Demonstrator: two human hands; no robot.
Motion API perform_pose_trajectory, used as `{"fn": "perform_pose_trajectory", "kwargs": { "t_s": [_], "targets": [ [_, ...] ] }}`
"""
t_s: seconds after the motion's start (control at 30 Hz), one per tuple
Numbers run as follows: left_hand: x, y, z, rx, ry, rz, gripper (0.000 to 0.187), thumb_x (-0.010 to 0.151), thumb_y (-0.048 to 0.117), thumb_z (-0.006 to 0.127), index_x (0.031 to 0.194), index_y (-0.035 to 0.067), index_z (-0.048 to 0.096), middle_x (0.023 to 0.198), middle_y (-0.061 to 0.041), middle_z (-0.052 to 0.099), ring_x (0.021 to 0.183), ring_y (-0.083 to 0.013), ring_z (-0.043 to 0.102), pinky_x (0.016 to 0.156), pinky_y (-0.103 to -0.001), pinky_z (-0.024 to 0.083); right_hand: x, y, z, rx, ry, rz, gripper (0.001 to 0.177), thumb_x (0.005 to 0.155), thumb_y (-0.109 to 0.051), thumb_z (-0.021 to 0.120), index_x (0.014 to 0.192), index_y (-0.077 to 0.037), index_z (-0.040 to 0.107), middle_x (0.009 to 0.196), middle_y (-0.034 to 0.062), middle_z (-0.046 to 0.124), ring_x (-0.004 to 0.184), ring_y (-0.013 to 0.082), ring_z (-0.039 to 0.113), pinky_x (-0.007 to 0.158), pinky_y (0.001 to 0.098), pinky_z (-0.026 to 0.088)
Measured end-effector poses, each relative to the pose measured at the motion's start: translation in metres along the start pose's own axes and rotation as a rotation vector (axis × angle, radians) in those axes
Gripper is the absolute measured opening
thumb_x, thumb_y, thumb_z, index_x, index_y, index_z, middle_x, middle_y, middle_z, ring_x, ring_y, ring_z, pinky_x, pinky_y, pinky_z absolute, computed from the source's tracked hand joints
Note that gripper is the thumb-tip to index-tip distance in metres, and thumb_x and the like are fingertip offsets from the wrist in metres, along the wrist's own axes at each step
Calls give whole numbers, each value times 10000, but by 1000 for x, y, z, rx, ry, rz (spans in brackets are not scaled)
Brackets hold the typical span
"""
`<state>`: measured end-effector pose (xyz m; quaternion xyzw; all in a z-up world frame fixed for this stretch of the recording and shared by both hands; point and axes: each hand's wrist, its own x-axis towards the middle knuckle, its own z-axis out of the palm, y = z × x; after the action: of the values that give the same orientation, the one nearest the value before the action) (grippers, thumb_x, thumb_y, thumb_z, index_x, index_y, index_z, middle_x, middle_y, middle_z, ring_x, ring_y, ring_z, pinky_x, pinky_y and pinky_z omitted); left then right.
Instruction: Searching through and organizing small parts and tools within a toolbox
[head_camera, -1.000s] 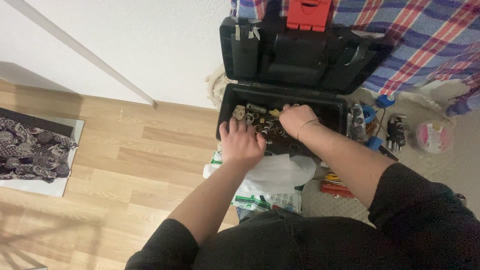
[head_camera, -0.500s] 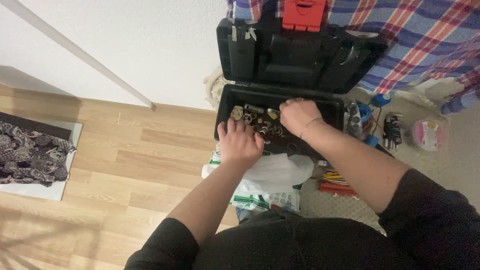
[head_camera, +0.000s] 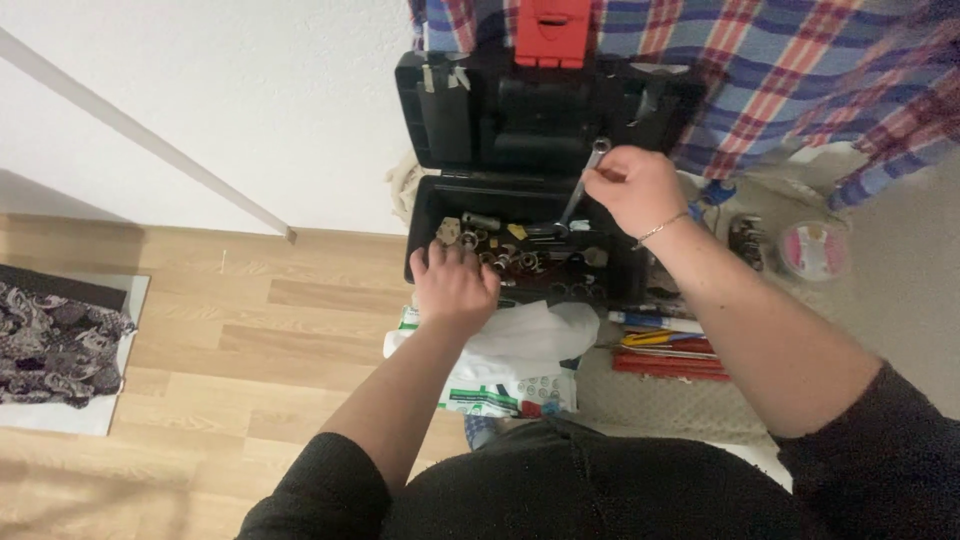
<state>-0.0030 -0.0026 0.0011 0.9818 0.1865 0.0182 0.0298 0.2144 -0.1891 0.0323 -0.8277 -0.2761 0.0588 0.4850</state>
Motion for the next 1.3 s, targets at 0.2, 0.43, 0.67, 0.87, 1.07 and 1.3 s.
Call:
{"fn": "perform_pose_trajectory", "kwargs": {
  "t_s": [0.2, 0.43, 0.67, 0.87, 1.07, 1.3],
  "targets": [
    [0, 3, -2, 75, -95, -11, 533, 992, 403, 302, 1143, 75, 694, 1262, -140, 650, 1339, -328, 464, 1146, -563, 275, -20, -24, -44, 37, 59, -132, 143, 910, -133, 718, 973, -20, 658, 900, 44, 761, 835, 96, 721, 743, 272, 559],
    [-2, 9, -14, 104, -111, -14, 549, 1004, 406, 277, 1230, 86, 661, 1255, -135, 649, 1285, -305, 493, 1113, -546, 306, -67, -59, -122, -466, 79, -143, 264, 902, -233, 752, 902, -26, 589, 821, 133, 717, 711, 236, 712, 643, 358, 553],
    [-4, 12, -9, 151, -125, -29, 547, 1005, 414, 290, 1211, 99, 687, 1244, -125, 658, 1268, -293, 503, 1107, -544, 307, -124, -15, -148, -1005, -158, -206, 135, 950, -273, 621, 941, -138, 607, 768, 97, 693, 661, 284, 684, 601, 445, 550],
    [-4, 8, 6, 167, -37, -26, 523, 994, 413, 338, 1153, 109, 733, 1202, -116, 685, 1238, -297, 516, 1097, -540, 294, -173, 24, -103, -1186, -624, -45, 154, 967, -265, 560, 1078, -159, 567, 898, 102, 700, 796, 273, 723, 602, 420, 602],
    [-6, 10, 6, 143, -7, -35, 517, 995, 393, 340, 1159, 101, 734, 1223, -119, 689, 1247, -292, 520, 1125, -542, 284, -201, 44, -58, -1173, -661, -240, 207, 919, -134, 585, 1116, -74, 561, 981, 154, 689, 835, 322, 730, 643, 428, 613],
    [-5, 8, 11, 164, -16, -25, 542, 991, 395, 317, 1184, 83, 716, 1189, -146, 688, 1246, -302, 517, 1083, -537, 308, -205, 66, -31, -1160, -659, -283, 387, 847, -285, 680, 1115, -23, 580, 941, 158, 709, 872, 305, 720, 704, 436, 600]
  ]
}}
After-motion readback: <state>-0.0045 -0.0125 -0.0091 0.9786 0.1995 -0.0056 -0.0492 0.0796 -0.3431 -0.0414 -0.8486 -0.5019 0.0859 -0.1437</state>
